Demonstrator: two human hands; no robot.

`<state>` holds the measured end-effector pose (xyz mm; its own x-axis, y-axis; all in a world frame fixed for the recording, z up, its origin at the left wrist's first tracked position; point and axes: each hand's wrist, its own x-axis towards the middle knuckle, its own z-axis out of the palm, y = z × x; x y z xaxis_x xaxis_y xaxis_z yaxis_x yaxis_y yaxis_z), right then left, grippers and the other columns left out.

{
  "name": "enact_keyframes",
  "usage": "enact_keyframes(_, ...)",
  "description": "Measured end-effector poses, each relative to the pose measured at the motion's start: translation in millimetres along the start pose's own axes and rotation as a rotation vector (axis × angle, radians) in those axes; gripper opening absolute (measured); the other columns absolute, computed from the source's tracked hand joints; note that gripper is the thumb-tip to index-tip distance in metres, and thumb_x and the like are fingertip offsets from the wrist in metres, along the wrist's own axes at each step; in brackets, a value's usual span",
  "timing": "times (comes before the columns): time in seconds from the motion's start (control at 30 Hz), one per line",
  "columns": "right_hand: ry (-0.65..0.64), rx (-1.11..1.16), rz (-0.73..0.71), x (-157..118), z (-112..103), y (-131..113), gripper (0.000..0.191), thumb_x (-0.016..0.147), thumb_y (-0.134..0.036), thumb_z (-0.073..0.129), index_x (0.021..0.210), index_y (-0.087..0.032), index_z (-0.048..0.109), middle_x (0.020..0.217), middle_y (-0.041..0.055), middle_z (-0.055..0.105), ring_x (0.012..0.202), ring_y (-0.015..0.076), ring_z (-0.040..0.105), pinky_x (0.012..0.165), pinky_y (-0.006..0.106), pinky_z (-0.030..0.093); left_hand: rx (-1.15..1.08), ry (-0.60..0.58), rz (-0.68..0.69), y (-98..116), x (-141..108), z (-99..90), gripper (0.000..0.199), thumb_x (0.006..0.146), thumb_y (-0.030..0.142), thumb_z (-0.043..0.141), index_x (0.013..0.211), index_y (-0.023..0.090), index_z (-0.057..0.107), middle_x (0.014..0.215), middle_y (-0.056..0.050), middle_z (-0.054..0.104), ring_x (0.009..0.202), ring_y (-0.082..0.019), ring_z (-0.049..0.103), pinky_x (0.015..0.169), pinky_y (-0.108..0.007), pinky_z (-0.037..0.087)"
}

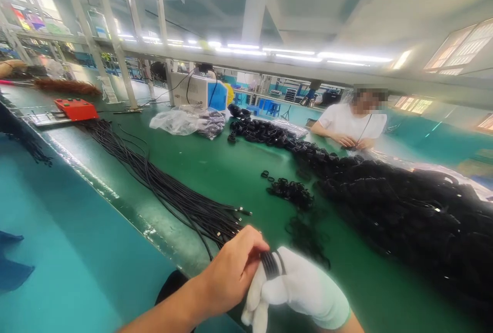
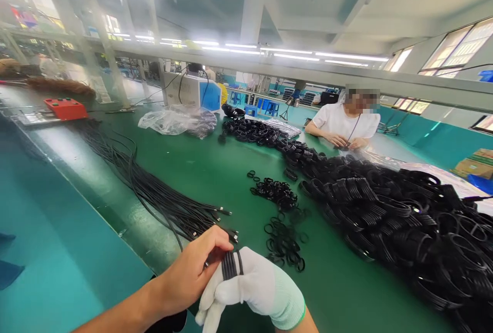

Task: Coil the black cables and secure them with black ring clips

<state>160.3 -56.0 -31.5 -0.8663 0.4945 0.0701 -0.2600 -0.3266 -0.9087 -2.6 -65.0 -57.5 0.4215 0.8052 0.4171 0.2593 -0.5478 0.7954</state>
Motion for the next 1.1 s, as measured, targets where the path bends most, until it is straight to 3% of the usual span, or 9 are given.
enact_keyframes(0.07, 0.013, -0.040, 0.033, -2, 1, -3, 0.026, 0.074, -0.031, 0.059, 0.071, -0.007, 0.070, 0.064, 0.0100, 0.069, 0.072, 0.0205, 0.065, 0.081, 0.036, 0.047, 0.002, -0.002, 0.012, -2, 2, 1.8, 0.019, 0.081, 0.005, 0.047, 0.093, 0.019, 0.053, 0.089, -0.002, 0.055, 0.076, -0.012, 0.054, 0.067, -0.022, 0.044)
enact_keyframes(0.23, 0.071, -0.151, 0.046, -6, 3, -6, 0.027, 0.076, -0.034, 0.061, 0.072, -0.009, 0.070, 0.067, 0.0082, 0.069, 0.071, 0.0176, 0.064, 0.075, 0.030, 0.047, 0.009, 0.176, 0.276, -8, 2, 13.6, 0.028, 0.083, 0.001, 0.043, 0.101, 0.019, 0.054, 0.089, -0.004, 0.058, 0.083, -0.014, 0.056, 0.072, -0.024, 0.046)
enact_keyframes(0.33, 0.071, -0.122, 0.027, -8, 1, -4, 0.032, 0.075, -0.040, 0.061, 0.074, -0.008, 0.070, 0.066, 0.0077, 0.068, 0.069, 0.0175, 0.063, 0.073, 0.030, 0.048, 0.040, 0.223, 0.330, -5, 3, 16.0, 0.030, 0.084, 0.001, 0.042, 0.104, 0.019, 0.054, 0.090, -0.005, 0.060, 0.085, -0.014, 0.057, 0.073, -0.024, 0.047)
enact_keyframes(0.4, 0.063, -0.135, 0.060, -10, -1, -4, 0.037, 0.076, -0.044, 0.060, 0.078, -0.008, 0.070, 0.066, 0.0077, 0.067, 0.069, 0.0180, 0.062, 0.072, 0.031, 0.048, 0.024, 0.154, 0.289, 0, 7, 11.5, 0.031, 0.085, 0.002, 0.040, 0.107, 0.020, 0.054, 0.091, -0.005, 0.060, 0.085, -0.013, 0.058, 0.075, -0.023, 0.048)
enact_keyframes(0.53, 0.033, -0.191, 0.164, -13, -2, -9, 0.038, 0.074, -0.044, 0.063, 0.083, -0.008, 0.069, 0.065, 0.0066, 0.066, 0.067, 0.0179, 0.061, 0.070, 0.031, 0.049, 0.039, -0.118, 0.231, 9, 16, -2.8, 0.035, 0.087, 0.006, 0.039, 0.115, 0.018, 0.054, 0.098, -0.008, 0.061, 0.088, -0.014, 0.059, 0.077, -0.023, 0.050)
enact_keyframes(0.63, 0.055, -0.218, 0.159, -13, 5, -12, 0.041, 0.076, -0.047, 0.059, 0.084, -0.008, 0.069, 0.067, 0.0071, 0.066, 0.071, 0.0197, 0.062, 0.072, 0.033, 0.049, 0.059, -0.123, 0.294, 10, 20, -7.8, 0.030, 0.087, 0.008, 0.038, 0.107, 0.017, 0.059, 0.095, -0.008, 0.064, 0.087, -0.014, 0.060, 0.076, -0.023, 0.050)
enact_keyframes(0.9, 0.422, -0.330, 0.083, -34, 20, -17, 0.044, 0.077, -0.056, 0.053, 0.094, -0.019, 0.069, 0.087, 0.0096, 0.069, 0.093, 0.0297, 0.059, 0.086, 0.040, 0.044, 0.032, -0.106, 0.316, 18, 22, -18.7, 0.029, 0.087, 0.008, 0.037, 0.102, 0.017, 0.061, 0.092, -0.008, 0.065, 0.087, -0.016, 0.060, 0.078, -0.025, 0.050)
enact_keyframes(1.03, 0.671, -0.352, -0.047, -53, 9, -30, 0.048, 0.083, -0.054, 0.045, 0.114, -0.021, 0.059, 0.112, 0.0124, 0.062, 0.110, 0.0313, 0.052, 0.094, 0.045, 0.039, 0.038, -0.103, 0.247, 27, 24, -28.1, 0.030, 0.085, 0.006, 0.039, 0.101, 0.017, 0.061, 0.094, -0.007, 0.063, 0.087, -0.015, 0.059, 0.078, -0.024, 0.048)
enact_keyframes(1.1, 0.723, -0.357, -0.074, -51, 10, -34, 0.051, 0.080, -0.048, 0.055, 0.125, -0.023, 0.051, 0.123, 0.0126, 0.055, 0.116, 0.0323, 0.047, 0.094, 0.047, 0.038, 0.070, -0.141, 0.215, 29, 26, -29.6, 0.031, 0.084, 0.005, 0.039, 0.101, 0.018, 0.061, 0.094, -0.006, 0.061, 0.085, -0.015, 0.058, 0.077, -0.024, 0.047)
